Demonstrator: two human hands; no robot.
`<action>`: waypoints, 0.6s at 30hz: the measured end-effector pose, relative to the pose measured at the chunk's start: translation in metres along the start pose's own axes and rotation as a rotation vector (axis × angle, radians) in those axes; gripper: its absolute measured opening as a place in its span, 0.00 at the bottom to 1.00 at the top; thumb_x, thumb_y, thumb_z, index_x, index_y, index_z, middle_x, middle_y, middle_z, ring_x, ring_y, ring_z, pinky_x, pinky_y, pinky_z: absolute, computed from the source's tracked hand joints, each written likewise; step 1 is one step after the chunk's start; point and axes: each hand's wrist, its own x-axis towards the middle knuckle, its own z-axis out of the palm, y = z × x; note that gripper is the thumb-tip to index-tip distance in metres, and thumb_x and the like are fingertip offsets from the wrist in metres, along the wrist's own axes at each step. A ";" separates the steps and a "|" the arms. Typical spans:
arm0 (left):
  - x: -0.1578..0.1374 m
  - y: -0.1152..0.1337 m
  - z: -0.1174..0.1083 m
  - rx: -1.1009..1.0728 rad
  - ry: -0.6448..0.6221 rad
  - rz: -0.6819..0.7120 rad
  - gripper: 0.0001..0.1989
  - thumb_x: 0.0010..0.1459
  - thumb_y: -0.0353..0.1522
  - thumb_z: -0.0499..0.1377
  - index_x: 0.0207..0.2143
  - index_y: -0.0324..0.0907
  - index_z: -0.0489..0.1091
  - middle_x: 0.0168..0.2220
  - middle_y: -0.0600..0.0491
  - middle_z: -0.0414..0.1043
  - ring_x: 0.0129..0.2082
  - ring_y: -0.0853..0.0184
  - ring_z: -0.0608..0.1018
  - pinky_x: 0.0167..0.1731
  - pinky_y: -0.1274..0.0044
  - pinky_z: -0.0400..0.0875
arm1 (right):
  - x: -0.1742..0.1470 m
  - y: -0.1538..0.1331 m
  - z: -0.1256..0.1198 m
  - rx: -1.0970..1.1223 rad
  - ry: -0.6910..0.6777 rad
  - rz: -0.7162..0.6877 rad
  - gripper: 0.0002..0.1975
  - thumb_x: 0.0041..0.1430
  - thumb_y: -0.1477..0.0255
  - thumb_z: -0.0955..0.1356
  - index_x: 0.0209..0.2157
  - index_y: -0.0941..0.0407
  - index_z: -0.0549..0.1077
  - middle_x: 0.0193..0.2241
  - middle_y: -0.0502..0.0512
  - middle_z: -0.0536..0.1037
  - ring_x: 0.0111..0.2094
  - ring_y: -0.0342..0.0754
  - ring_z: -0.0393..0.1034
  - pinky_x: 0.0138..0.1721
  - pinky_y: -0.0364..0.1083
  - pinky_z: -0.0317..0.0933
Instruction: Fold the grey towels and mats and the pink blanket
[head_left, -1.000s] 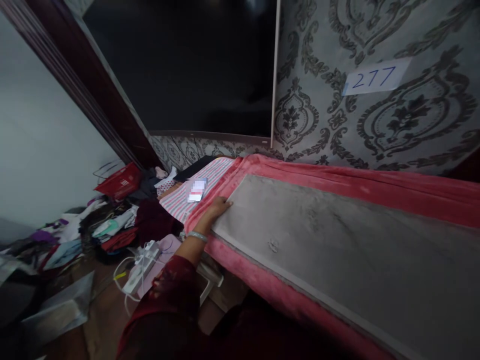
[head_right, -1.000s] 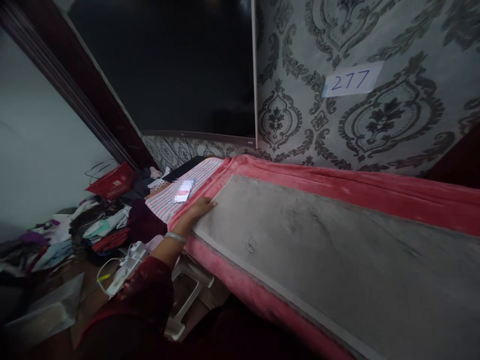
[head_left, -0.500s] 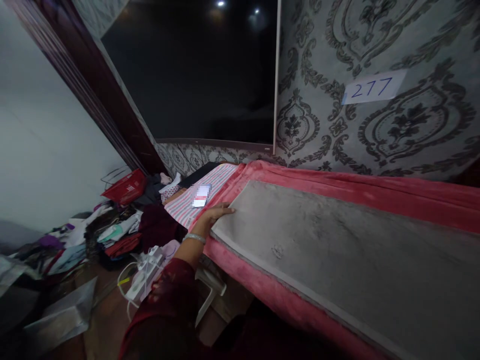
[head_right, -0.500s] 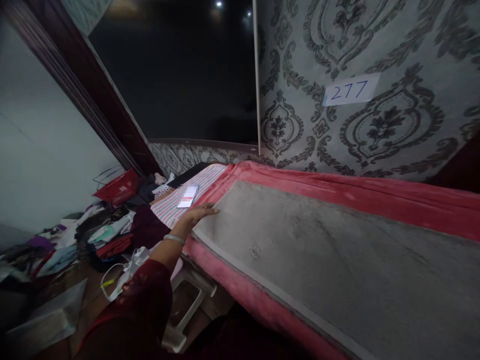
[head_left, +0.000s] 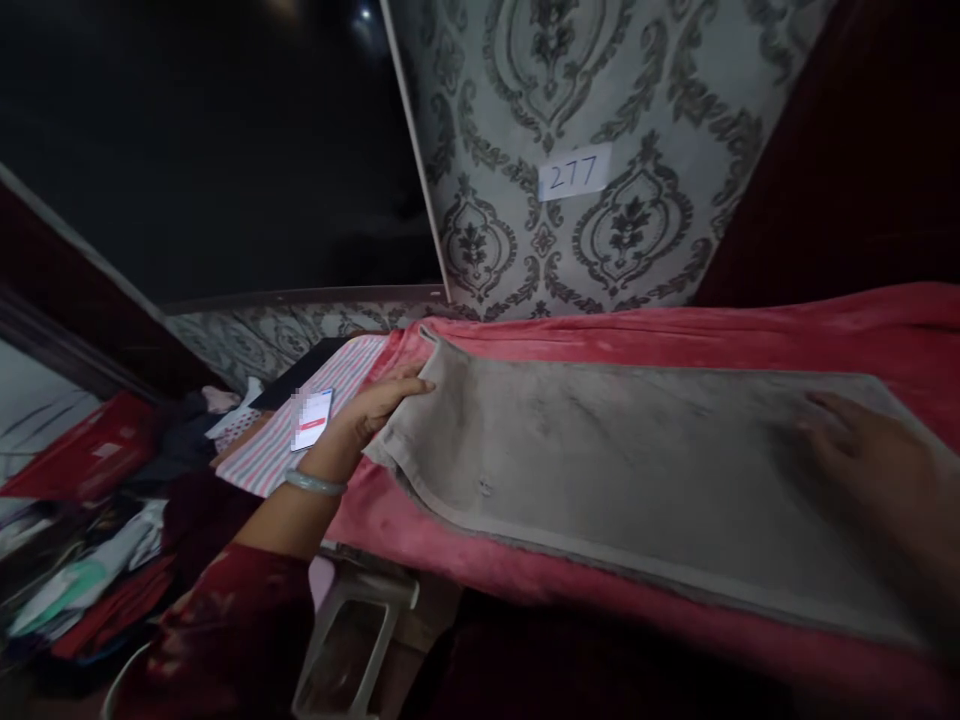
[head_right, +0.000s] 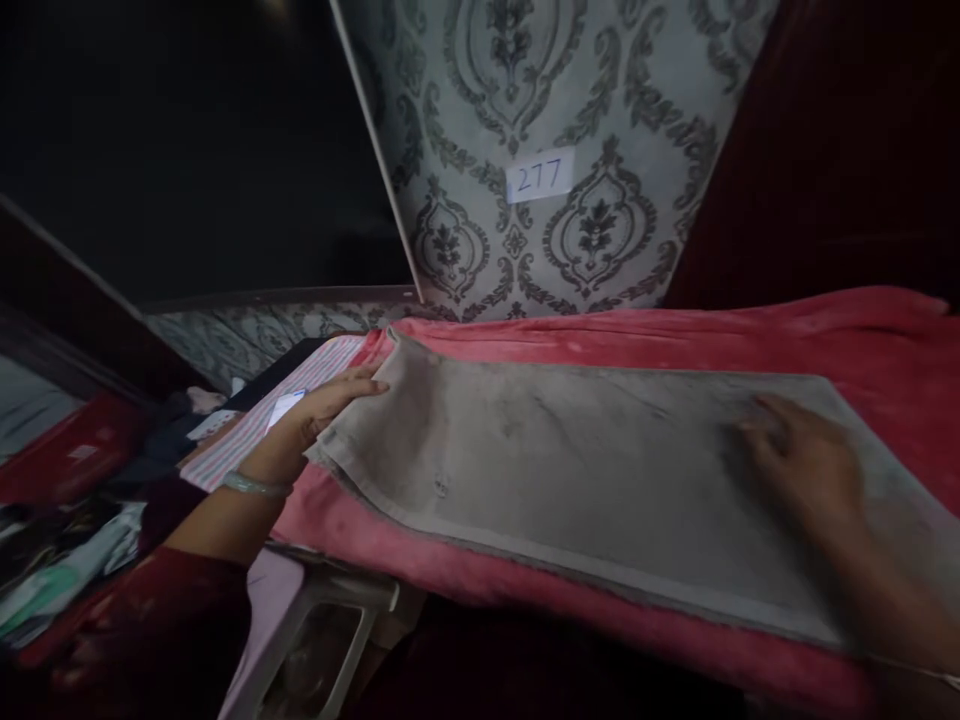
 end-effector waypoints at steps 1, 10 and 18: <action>0.007 0.010 0.021 0.021 -0.025 0.038 0.27 0.46 0.30 0.66 0.52 0.37 0.74 0.41 0.47 0.82 0.37 0.59 0.82 0.41 0.71 0.77 | 0.000 -0.022 0.000 0.164 -0.006 0.089 0.27 0.60 0.57 0.64 0.57 0.55 0.73 0.53 0.69 0.76 0.53 0.62 0.71 0.53 0.60 0.63; 0.069 -0.040 0.205 0.126 -0.465 0.039 0.43 0.47 0.30 0.63 0.67 0.40 0.58 0.28 0.56 0.75 0.24 0.67 0.77 0.29 0.76 0.73 | -0.025 -0.141 0.058 1.322 -0.835 0.537 0.27 0.62 0.49 0.63 0.52 0.53 0.71 0.40 0.61 0.81 0.37 0.56 0.78 0.41 0.56 0.71; 0.083 -0.066 0.171 0.137 -0.282 0.112 0.24 0.52 0.43 0.65 0.48 0.39 0.74 0.33 0.49 0.76 0.29 0.66 0.79 0.28 0.77 0.71 | -0.031 -0.131 0.084 1.320 -0.699 0.436 0.24 0.49 0.56 0.74 0.43 0.56 0.76 0.35 0.57 0.82 0.35 0.54 0.76 0.38 0.49 0.69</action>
